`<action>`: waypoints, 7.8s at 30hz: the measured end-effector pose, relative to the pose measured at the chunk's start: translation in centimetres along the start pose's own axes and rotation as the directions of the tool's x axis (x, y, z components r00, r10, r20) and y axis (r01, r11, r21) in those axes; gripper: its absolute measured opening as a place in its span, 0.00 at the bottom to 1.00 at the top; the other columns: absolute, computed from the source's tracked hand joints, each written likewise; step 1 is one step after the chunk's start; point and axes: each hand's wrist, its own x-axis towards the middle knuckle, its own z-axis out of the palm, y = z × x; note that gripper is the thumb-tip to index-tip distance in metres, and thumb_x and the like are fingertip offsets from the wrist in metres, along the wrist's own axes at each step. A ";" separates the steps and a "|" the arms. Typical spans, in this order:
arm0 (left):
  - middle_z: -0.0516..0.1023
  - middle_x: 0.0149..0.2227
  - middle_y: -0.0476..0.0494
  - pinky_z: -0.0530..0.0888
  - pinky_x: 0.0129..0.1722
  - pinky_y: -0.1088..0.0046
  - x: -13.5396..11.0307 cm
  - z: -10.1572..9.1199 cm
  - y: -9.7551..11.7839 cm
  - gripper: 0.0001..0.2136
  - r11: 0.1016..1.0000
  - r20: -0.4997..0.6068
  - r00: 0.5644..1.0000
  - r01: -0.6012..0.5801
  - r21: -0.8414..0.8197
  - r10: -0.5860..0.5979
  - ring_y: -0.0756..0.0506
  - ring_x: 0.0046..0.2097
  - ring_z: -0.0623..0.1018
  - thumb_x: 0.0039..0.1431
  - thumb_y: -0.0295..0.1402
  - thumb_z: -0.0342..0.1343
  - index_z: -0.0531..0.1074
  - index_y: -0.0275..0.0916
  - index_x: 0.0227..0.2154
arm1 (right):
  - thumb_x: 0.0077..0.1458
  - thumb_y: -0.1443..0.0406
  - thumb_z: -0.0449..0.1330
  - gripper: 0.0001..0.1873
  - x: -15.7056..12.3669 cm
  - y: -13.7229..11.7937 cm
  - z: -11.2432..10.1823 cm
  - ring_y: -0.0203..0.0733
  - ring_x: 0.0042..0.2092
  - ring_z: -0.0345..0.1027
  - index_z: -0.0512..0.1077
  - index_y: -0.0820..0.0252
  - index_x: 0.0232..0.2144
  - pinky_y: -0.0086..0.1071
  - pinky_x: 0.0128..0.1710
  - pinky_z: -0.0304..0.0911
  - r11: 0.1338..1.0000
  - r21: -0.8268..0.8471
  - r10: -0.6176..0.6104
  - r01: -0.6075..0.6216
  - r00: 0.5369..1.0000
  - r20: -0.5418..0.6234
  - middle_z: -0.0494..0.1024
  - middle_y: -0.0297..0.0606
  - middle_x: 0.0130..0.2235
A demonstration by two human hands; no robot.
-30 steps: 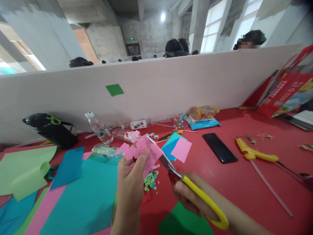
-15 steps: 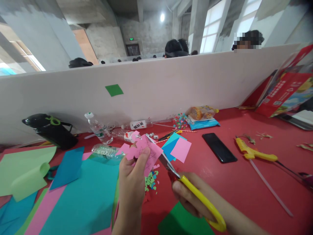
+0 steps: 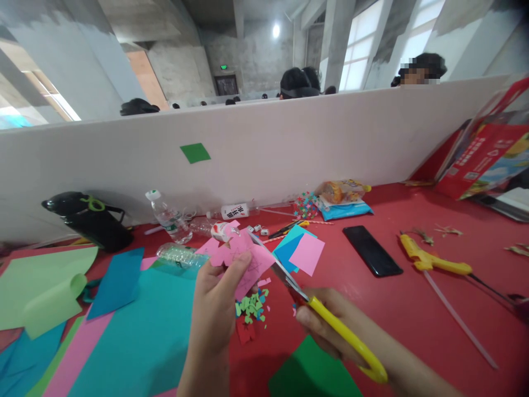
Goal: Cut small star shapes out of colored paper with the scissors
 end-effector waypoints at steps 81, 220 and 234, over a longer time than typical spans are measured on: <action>0.69 0.17 0.51 0.60 0.18 0.80 0.9 -2.5 0.9 0.11 0.984 -0.059 0.997 -0.028 0.174 0.039 0.55 0.19 0.64 0.49 0.33 0.63 0.70 0.36 0.17 | 0.57 0.40 0.52 0.29 0.4 0.6 -1.5 0.29 0.22 0.46 0.57 0.58 0.24 0.25 0.19 0.43 0.950 -0.305 -0.054 0.071 0.997 0.064 0.54 0.26 0.21; 0.71 0.22 0.52 0.67 0.22 0.80 1.3 -2.1 -0.3 0.03 0.951 -0.052 0.957 -0.277 0.135 0.286 0.54 0.23 0.69 0.54 0.29 0.60 0.75 0.38 0.26 | 0.50 0.34 0.51 0.34 -0.5 0.0 -0.8 0.29 0.20 0.50 0.59 0.58 0.24 0.25 0.17 0.46 0.971 -0.228 -0.045 0.065 0.995 0.092 0.57 0.26 0.19; 0.70 0.22 0.52 0.67 0.23 0.79 1.2 -2.0 -0.3 0.04 0.938 -0.050 0.951 -0.293 0.184 0.307 0.54 0.24 0.68 0.55 0.29 0.59 0.75 0.39 0.25 | 0.48 0.31 0.48 0.36 -0.3 -0.3 -1.0 0.30 0.23 0.47 0.58 0.58 0.23 0.26 0.20 0.44 0.947 -0.301 -0.084 0.111 0.991 0.100 0.56 0.27 0.22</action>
